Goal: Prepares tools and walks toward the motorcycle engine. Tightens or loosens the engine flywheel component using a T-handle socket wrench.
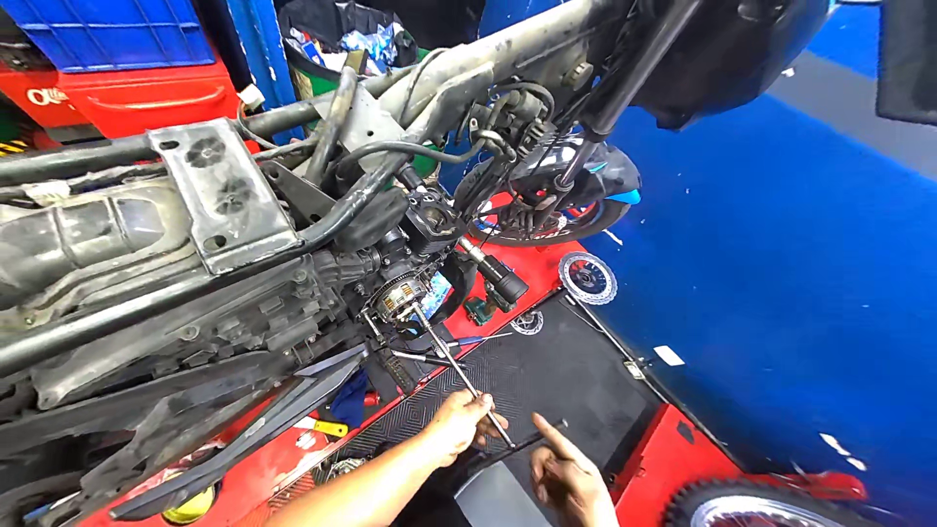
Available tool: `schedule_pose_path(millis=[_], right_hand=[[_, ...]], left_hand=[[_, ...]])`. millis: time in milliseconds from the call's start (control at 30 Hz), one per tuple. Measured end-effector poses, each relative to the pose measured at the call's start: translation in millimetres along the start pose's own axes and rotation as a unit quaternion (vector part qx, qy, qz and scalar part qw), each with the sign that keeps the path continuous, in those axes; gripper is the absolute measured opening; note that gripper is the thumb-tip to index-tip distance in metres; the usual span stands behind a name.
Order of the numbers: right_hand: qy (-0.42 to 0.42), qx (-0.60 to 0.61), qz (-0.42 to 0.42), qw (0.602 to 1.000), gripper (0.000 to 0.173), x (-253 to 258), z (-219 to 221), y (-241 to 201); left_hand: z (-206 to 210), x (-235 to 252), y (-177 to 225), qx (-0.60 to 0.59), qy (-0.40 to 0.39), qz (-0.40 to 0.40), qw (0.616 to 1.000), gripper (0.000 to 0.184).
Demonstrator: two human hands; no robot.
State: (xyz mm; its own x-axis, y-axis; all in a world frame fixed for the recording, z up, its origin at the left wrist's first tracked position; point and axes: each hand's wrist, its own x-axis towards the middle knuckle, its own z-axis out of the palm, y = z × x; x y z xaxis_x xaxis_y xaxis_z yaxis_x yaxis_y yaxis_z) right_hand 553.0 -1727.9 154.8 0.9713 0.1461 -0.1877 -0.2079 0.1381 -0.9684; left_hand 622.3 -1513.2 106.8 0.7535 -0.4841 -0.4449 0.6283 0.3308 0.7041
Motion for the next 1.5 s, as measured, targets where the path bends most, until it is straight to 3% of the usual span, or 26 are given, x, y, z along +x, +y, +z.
schedule_pose_path(millis=[100, 167, 200, 267, 300, 367, 433, 533, 633, 700, 900, 1333, 1500], right_hand=[[0.041, -0.229, 0.068, 0.970, 0.058, 11.2, -13.3, 25.2], [-0.014, -0.288, 0.148, 0.946, 0.050, 5.0, -3.2, 35.0], [-0.045, -0.289, 0.166, 0.942, 0.038, 0.6, 3.5, 37.2], [-0.062, -0.236, 0.160, 0.956, 0.025, -7.6, 11.5, 38.7], [-0.042, -0.174, 0.152, 0.972, 0.030, -9.2, 13.2, 37.9], [0.007, 0.031, 0.139, 0.990, 0.043, -4.0, 15.9, 36.8], [0.047, 0.207, 0.142, 0.967, 0.042, 8.8, 19.4, 35.5], [0.093, 0.256, 0.174, 0.946, 0.028, 27.7, 29.4, 42.7], [0.061, 0.313, 0.169, 0.933, 0.024, 32.7, 38.2, 49.8], [0.061, 0.306, 0.146, 0.939, 0.025, 30.9, 42.7, 51.4], [0.112, 0.208, 0.087, 0.968, 0.027, 27.7, 55.4, 49.5], [0.064, 0.270, 0.124, 0.953, 0.029, 29.6, 45.2, 67.6], [0.090, 0.265, 0.138, 0.950, 0.027, 26.8, 49.7, 52.3]], left_hand=[[0.6, -0.4, 2.8, 0.005, -0.003, 0.013, 1.000, 0.034], [-0.7, 1.9, 3.6, 0.017, -0.004, 0.020, 1.000, 0.037], [-1.7, 2.8, 5.1, 0.022, -0.004, 0.022, 1.000, 0.038], [-3.4, 3.0, 5.3, 0.024, -0.003, 0.024, 0.999, 0.039], [-4.4, 2.4, 4.4, 0.023, -0.004, 0.024, 0.999, 0.039], [-9.1, 2.3, 1.2, 0.031, -0.016, 0.030, 0.999, 0.039], [-17.3, 2.0, 1.2, 0.060, -0.013, 0.038, 0.997, 0.040], [-37.4, -3.3, 16.0, 0.072, 0.140, 0.053, 0.986, 0.042], [-72.5, 3.7, 43.4, -0.113, 0.346, 0.101, 0.926, 0.047], [-89.0, 8.7, 61.5, -0.208, 0.365, 0.117, 0.900, 0.049], [-74.5, 28.3, 91.9, -0.352, 0.398, 0.110, 0.840, 0.041], [-60.3, 51.3, 108.8, -0.381, 0.488, 0.116, 0.777, 0.019], [-60.4, 55.2, 107.5, -0.369, 0.508, 0.120, 0.769, 0.027]])
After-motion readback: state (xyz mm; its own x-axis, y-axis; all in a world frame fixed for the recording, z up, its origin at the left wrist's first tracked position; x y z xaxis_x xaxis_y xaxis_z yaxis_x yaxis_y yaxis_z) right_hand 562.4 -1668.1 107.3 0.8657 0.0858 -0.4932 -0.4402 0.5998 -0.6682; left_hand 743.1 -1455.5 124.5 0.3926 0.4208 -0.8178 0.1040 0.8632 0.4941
